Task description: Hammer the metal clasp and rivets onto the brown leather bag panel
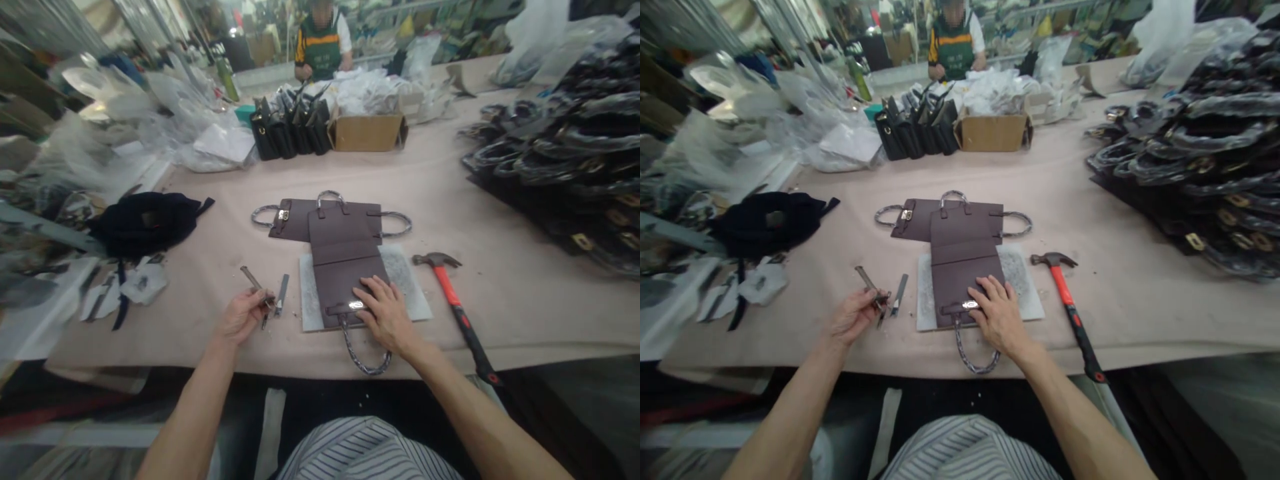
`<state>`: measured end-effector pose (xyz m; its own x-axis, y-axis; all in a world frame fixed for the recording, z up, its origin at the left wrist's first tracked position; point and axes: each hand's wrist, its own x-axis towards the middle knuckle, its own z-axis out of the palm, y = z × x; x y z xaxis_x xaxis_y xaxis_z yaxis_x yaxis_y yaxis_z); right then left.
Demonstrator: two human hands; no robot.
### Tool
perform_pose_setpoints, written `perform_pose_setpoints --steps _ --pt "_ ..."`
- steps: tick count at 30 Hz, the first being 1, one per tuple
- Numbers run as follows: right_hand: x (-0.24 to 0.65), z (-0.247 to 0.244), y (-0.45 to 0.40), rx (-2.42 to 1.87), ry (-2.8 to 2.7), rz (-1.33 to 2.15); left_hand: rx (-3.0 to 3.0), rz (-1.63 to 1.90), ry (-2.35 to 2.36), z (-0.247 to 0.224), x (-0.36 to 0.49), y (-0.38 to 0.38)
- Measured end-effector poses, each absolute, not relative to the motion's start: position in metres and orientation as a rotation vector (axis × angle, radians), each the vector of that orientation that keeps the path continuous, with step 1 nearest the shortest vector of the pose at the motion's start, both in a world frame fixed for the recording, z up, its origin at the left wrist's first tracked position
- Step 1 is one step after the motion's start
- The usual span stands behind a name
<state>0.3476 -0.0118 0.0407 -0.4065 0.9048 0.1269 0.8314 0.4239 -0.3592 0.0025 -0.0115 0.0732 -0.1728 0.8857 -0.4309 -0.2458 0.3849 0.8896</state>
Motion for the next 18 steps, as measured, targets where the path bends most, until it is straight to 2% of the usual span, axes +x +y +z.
perform_pose_setpoints --steps 5,10,18 --pt "0.347 0.045 -0.014 -1.522 -2.381 0.392 0.687 1.341 1.241 0.057 0.054 -0.014" --pt "0.347 0.045 -0.014 -1.513 -2.375 0.404 1.081 1.289 1.318 0.051 0.092 -0.020" --pt "0.347 0.046 -0.013 -1.511 -2.384 0.405 1.481 1.314 1.292 0.043 0.106 -0.039"
